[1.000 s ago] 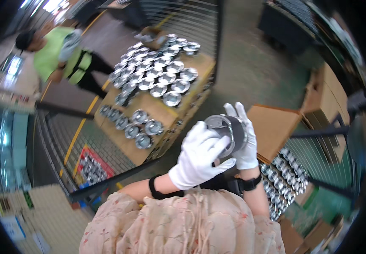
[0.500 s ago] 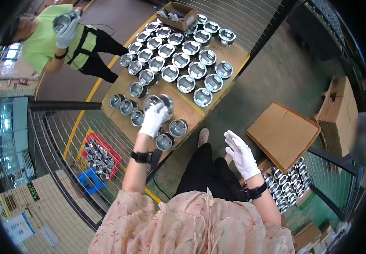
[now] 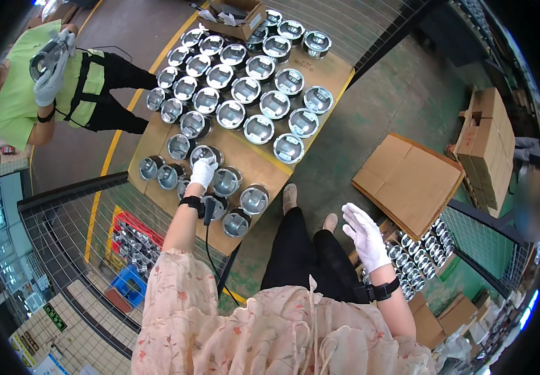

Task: Inspect and arrange cylindrical metal pistons on a cardboard-covered table in an industrial workshop.

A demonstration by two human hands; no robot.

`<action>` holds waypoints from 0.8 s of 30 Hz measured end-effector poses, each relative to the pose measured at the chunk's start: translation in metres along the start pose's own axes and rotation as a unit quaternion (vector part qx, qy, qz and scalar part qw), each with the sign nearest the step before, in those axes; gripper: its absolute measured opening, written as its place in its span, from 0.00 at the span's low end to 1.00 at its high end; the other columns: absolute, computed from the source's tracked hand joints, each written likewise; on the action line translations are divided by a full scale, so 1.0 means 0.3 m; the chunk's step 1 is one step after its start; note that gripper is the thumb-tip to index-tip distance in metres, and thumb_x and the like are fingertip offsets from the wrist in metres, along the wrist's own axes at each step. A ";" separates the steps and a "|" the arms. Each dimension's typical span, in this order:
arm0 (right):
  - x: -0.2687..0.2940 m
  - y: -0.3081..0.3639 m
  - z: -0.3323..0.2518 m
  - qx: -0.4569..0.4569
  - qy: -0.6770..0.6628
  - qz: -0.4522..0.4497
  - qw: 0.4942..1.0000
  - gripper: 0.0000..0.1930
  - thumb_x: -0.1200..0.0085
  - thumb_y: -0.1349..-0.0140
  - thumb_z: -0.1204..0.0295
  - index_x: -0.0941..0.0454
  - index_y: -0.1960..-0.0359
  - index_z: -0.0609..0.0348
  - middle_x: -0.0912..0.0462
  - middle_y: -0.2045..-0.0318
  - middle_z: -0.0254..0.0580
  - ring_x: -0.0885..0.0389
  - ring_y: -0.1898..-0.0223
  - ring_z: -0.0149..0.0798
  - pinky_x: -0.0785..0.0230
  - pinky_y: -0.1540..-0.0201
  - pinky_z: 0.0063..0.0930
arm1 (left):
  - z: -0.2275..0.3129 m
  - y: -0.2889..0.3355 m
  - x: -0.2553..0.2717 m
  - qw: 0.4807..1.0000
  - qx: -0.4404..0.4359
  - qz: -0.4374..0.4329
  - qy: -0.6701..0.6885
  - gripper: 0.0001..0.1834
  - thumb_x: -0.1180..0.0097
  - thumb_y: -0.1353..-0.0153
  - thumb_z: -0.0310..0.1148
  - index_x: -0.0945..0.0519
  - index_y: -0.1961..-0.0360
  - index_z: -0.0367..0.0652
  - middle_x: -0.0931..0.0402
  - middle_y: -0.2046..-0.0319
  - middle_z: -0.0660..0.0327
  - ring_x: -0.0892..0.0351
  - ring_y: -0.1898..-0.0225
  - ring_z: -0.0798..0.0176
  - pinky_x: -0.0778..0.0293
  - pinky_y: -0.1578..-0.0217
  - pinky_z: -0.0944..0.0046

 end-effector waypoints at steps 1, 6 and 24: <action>-0.008 -0.008 0.003 -0.005 0.001 -0.002 1.000 0.24 0.52 0.35 0.64 0.33 0.39 0.57 0.30 0.40 0.39 0.34 0.39 0.36 0.41 0.43 0.30 | -0.033 0.007 -0.009 1.000 0.005 0.001 0.000 0.17 0.41 0.44 0.33 0.20 0.54 0.40 0.21 0.58 0.46 0.22 0.55 0.47 0.28 0.53 0.58; -0.043 -0.041 -0.013 -0.007 0.064 0.009 0.998 0.23 0.53 0.35 0.63 0.33 0.39 0.57 0.30 0.40 0.39 0.35 0.38 0.36 0.43 0.42 0.32 | -0.079 0.014 0.018 0.999 0.023 0.024 -0.005 0.15 0.40 0.46 0.35 0.18 0.57 0.42 0.20 0.60 0.48 0.20 0.56 0.50 0.27 0.54 0.60; 0.031 -0.004 0.003 -0.009 0.085 0.062 0.994 0.24 0.51 0.36 0.61 0.32 0.40 0.57 0.28 0.42 0.42 0.33 0.40 0.37 0.42 0.41 0.33 | -0.463 -0.310 0.230 0.709 0.315 0.140 0.616 0.31 0.64 0.38 0.58 0.30 0.47 0.44 0.27 0.50 0.55 0.27 0.50 0.55 0.30 0.52 0.54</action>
Point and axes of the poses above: each hand's wrist, its own y-axis away from the middle knuckle, its own x-axis out of the back of the hand, z = x × y, the point moved 9 cm from there along -y, towards the middle knuckle
